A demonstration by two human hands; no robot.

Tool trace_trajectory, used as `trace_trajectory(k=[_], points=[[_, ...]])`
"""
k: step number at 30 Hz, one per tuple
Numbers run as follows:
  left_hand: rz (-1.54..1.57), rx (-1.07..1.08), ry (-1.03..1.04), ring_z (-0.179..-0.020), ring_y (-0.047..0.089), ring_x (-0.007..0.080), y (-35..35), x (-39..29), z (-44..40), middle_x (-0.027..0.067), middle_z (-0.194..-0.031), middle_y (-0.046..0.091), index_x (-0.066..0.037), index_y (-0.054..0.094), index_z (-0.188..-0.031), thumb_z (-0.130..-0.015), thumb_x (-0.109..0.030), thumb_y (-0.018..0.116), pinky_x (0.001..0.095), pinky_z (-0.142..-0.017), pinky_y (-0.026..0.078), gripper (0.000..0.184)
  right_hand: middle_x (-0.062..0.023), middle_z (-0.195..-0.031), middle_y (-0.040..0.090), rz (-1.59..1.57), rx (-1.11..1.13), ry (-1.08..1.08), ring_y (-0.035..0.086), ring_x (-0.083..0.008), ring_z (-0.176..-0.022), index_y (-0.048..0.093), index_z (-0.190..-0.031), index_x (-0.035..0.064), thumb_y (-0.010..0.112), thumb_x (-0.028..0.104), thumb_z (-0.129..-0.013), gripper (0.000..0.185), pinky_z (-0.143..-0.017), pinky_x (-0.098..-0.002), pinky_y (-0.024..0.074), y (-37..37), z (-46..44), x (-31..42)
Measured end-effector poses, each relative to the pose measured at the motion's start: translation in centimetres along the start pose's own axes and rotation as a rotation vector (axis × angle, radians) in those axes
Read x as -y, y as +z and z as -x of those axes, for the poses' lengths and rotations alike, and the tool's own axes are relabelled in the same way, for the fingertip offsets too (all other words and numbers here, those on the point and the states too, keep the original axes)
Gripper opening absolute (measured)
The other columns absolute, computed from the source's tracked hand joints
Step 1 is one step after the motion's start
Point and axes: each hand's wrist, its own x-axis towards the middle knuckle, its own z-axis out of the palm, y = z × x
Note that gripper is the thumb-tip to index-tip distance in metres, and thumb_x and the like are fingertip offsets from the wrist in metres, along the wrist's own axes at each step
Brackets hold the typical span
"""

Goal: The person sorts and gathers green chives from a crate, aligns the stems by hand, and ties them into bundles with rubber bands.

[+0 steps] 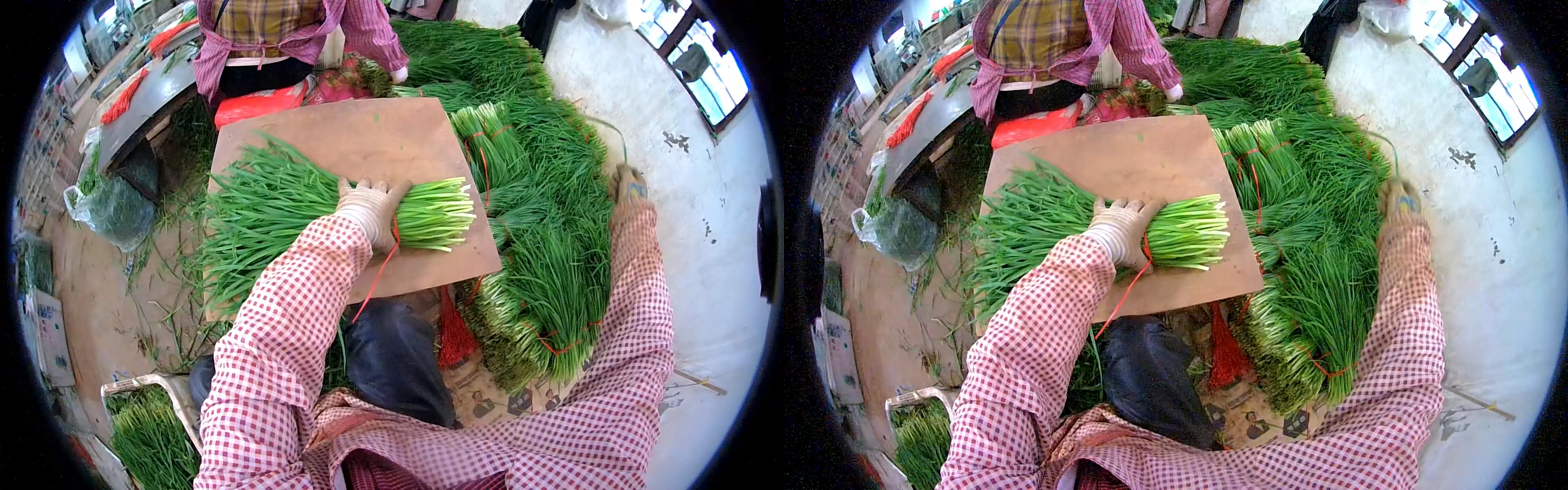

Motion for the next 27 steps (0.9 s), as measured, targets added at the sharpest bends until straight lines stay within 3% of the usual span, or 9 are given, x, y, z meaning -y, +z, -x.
trace_trajectory(k=[3, 4, 5, 7, 9, 16, 18, 21, 27], points=[[0.013, 0.004, -0.004, -0.128, 0.040, 0.0300, 0.0, -0.1, 0.0, 0.0113, -0.134, 0.047, -0.020, 0.028, -0.143, -0.050, -0.044, 0.085, 0.0634, -0.105, 0.022, 0.112, -0.0036, -0.079, 0.061, -0.102, 0.129, -0.318, 0.055, -0.0154, -0.069, 0.056, -0.113, 0.0043, 0.059, 0.025, -0.090, 0.031, -0.066, -0.0298, 0.0473, 9.9, 10.2, 7.5], [0.012, 0.005, -0.005, -0.128, 0.041, 0.0300, 0.1, 0.0, 0.0, 0.0118, -0.134, 0.047, -0.020, 0.027, -0.143, -0.050, -0.044, 0.084, 0.0626, -0.105, 0.022, 0.112, -0.0095, -0.093, 0.065, 0.167, 0.425, -0.467, 0.059, -0.0181, -0.082, 0.057, -0.114, 0.0043, 0.059, 0.026, -0.089, 0.034, -0.075, -0.0314, 0.0471, 11.9, 12.7, 8.8], [0.010, 0.004, -0.005, -0.127, 0.041, 0.0300, 0.1, 0.2, -0.1, 0.0123, -0.133, 0.047, -0.021, 0.027, -0.143, -0.050, -0.044, 0.084, 0.0618, -0.106, 0.022, 0.111, -0.0117, -0.098, 0.066, -0.339, 1.005, -0.299, 0.061, -0.0183, -0.082, 0.059, -0.111, 0.0037, 0.057, 0.025, -0.090, 0.030, -0.074, -0.0323, 0.0482, 14.9, 12.0, 7.7], [0.013, 0.019, -0.004, -0.127, 0.042, 0.0302, -0.2, 0.3, -0.2, 0.0132, -0.133, 0.048, -0.018, 0.028, -0.142, -0.051, -0.045, 0.083, 0.0605, -0.107, 0.023, 0.110, -0.0091, -0.096, 0.067, 0.373, 0.992, -0.815, 0.063, -0.0184, -0.077, 0.060, -0.106, -0.0005, 0.056, 0.015, -0.092, 0.021, -0.069, -0.0318, 0.0520, 19.4, 19.9, 7.0], [0.022, 0.049, 0.002, -0.127, 0.042, 0.0304, 3.3, 1.5, -2.5, 0.0141, -0.133, 0.048, -0.015, 0.030, -0.142, -0.052, -0.046, 0.083, 0.0593, -0.107, 0.023, 0.108, -0.0116, -0.100, 0.067, 0.046, 1.274, -0.813, 0.065, -0.0215, -0.089, 0.058, -0.117, 0.0036, 0.060, 0.015, -0.089, 0.030, -0.081, -0.0329, 0.0531, 25.9, 20.6, 2.0], [-0.012, 0.021, -0.013, -0.129, 0.040, 0.0300, 0.3, 0.3, -0.4, 0.0146, -0.134, 0.047, -0.009, 0.035, -0.137, -0.057, -0.045, 0.080, 0.0579, -0.107, 0.024, 0.099, -0.0167, -0.099, 0.064, 0.785, 1.227, -1.062, 0.062, -0.0341, -0.092, 0.059, -0.112, 0.0074, 0.063, 0.021, -0.085, 0.031, -0.080, -0.0422, 0.0504, 22.9, 22.5, 4.4], [0.050, -0.016, -0.003, -0.128, 0.041, 0.0302, 0.5, 0.4, -0.5, 0.0141, -0.133, 0.047, -0.013, 0.034, -0.138, -0.054, -0.043, 0.082, 0.0583, -0.106, 0.025, 0.101, -0.0172, -0.096, 0.062, 0.912, 1.047, -1.018, 0.061, -0.0345, -0.092, 0.061, -0.107, 0.0062, 0.062, 0.022, -0.085, 0.027, -0.080, -0.0412, 0.0504, 19.9, 18.0, 1.9], [0.038, 0.010, 0.018, -0.127, 0.042, 0.0304, 0.3, 0.6, -0.7, 0.0146, -0.131, 0.048, -0.014, 0.031, -0.139, -0.051, -0.040, 0.084, 0.0581, -0.106, 0.024, 0.106, -0.0156, -0.094, 0.063, 1.103, 1.111, -1.005, 0.061, -0.0345, -0.093, 0.059, -0.114, 0.0087, 0.054, 0.028, -0.091, 0.031, -0.083, -0.0403, 0.0504, 18.2, 16.2, -0.3], [0.030, -0.018, 0.012, -0.128, 0.041, 0.0322, 0.5, 0.4, -0.7, 0.0157, -0.133, 0.046, -0.013, 0.027, -0.141, -0.052, -0.040, 0.083, 0.0584, -0.107, 0.023, 0.109, -0.0153, -0.099, 0.065, 1.135, 1.195, -0.791, 0.061, -0.0332, -0.095, 0.060, -0.112, 0.0084, 0.060, 0.026, -0.087, 0.031, -0.082, -0.0409, 0.0492, 20.3, 16.1, -0.2]])
